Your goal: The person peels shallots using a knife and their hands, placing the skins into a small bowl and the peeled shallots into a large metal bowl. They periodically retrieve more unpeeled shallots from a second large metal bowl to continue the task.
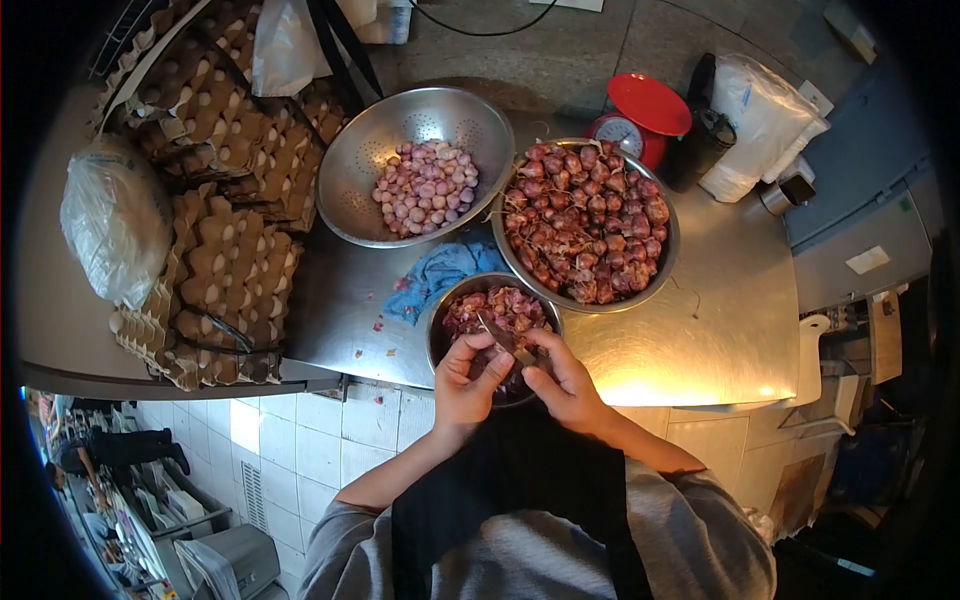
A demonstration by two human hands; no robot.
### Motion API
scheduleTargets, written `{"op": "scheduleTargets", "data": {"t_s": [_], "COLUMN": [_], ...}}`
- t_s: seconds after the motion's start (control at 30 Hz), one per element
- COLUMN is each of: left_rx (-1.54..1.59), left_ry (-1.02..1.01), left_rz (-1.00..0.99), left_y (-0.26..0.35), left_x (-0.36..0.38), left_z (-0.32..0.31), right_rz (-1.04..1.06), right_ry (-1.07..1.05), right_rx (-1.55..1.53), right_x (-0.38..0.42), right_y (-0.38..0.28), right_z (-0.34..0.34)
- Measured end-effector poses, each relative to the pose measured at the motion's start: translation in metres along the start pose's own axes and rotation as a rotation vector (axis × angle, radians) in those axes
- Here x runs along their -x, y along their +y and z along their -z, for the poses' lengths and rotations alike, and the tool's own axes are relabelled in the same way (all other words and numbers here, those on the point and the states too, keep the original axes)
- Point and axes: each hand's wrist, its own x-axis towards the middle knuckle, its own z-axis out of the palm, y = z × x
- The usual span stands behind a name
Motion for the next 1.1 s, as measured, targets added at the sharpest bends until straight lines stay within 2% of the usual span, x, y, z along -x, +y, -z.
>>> {"op": "scheduleTargets", "data": {"t_s": [0.1, 0.2, 0.3, 0.4, 0.5, 0.6, 0.7, 0.8, 0.9, 1.1], "left_rx": [-0.013, -0.04, -0.033, -0.255, -0.342, -0.071, -0.11, -0.103, -0.214, -0.146], "left_ry": [-0.009, 0.016, 0.036, -0.017, -0.044, 0.005, -0.109, -0.097, -0.136, -0.22], "left_rz": [-0.019, -0.044, 0.004, -0.032, 0.055, 0.043, 0.016, 0.01, 0.008, 0.087], "left_y": [-0.001, 0.0, 0.011, 0.001, 0.005, 0.013, 0.001, -0.001, 0.007, 0.005], "left_x": [0.002, 0.0, -0.003, -0.005, -0.005, -0.007, -0.013, -0.013, -0.014, -0.015], "left_z": [-0.002, -0.005, -0.011, 0.011, 0.017, -0.003, 0.008, 0.005, 0.0, 0.003], "right_rz": [0.03, 0.033, -0.05, -0.184, -0.115, 0.021, 0.049, -0.042, -0.256, -0.376], "right_ry": [0.041, 0.063, 0.09, 0.122, 0.146, 0.129, 0.097, 0.045, -0.027, -0.098], "right_rx": [-0.07, -0.004, -0.156, -0.219, -0.121, -0.028, -0.113, -0.141, -0.554, -0.698], "right_x": [-0.003, -0.005, -0.008, -0.006, -0.007, -0.007, -0.006, -0.005, -0.006, -0.008], "right_y": [0.011, 0.01, 0.006, 0.009, 0.009, 0.017, 0.015, 0.009, 0.001, -0.007], "right_z": [-0.004, -0.002, -0.002, 0.004, 0.004, -0.003, -0.007, 0.0, 0.008, 0.015]}}
